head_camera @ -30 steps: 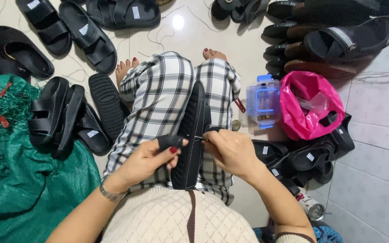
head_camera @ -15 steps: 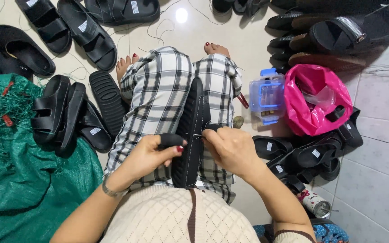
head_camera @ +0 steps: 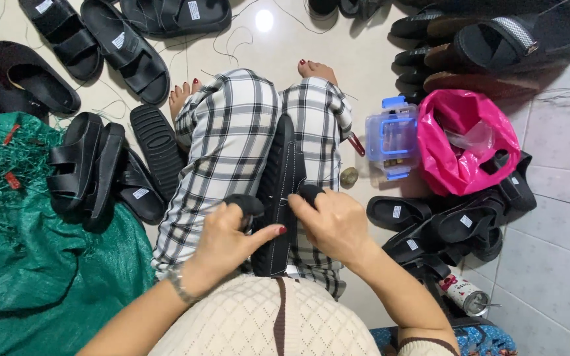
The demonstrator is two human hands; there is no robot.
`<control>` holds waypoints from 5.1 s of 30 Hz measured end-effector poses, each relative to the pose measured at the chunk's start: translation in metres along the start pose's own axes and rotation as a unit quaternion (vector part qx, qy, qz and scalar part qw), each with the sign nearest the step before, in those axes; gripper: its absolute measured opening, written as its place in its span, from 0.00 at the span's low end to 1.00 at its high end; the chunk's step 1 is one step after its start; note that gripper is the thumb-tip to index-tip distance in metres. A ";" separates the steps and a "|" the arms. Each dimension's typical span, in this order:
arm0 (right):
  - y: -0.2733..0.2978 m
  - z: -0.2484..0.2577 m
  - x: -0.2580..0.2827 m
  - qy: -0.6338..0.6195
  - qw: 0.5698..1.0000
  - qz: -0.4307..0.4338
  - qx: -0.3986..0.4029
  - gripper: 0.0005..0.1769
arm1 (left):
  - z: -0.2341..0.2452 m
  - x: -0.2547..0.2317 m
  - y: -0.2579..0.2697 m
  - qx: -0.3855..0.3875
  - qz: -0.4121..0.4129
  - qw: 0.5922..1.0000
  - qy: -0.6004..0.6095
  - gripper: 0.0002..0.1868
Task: Hand-sewing a black sandal using a needle and thread while sitting on the floor.
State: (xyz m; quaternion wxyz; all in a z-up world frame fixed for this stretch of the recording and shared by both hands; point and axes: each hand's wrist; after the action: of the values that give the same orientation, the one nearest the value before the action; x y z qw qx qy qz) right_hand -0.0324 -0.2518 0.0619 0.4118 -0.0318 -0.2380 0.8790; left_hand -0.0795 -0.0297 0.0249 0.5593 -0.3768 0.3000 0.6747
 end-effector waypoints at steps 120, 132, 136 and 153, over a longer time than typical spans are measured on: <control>0.030 -0.079 0.004 -0.363 0.800 -0.415 -0.235 0.05 | 0.028 0.032 0.009 0.129 -0.151 0.980 -0.017 0.30; 0.015 0.018 -0.048 -0.170 0.959 -0.226 -0.004 0.18 | 0.126 0.183 -0.060 0.105 0.159 0.892 -0.410 0.36; -0.007 0.036 -0.022 -0.215 0.955 -0.170 0.115 0.25 | 0.102 0.021 -0.103 0.047 -0.041 0.896 -0.439 0.32; -0.014 0.032 -0.030 -0.121 0.975 -0.082 0.168 0.27 | 0.015 0.005 -0.090 0.163 -0.326 0.916 -0.169 0.67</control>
State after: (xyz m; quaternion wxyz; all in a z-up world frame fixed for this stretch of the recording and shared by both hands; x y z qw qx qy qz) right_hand -0.0106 -0.2785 0.0925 0.4497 0.1642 -0.1366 0.8672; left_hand 0.0060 0.0031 0.0299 0.8445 -0.2374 0.1671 0.4501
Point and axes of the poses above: each hand's wrist, its own y-axis away from the middle knuckle, its own z-axis out of the back of the hand, x = y × z, and after that the axes turned 15 degrees about -x, right-handed
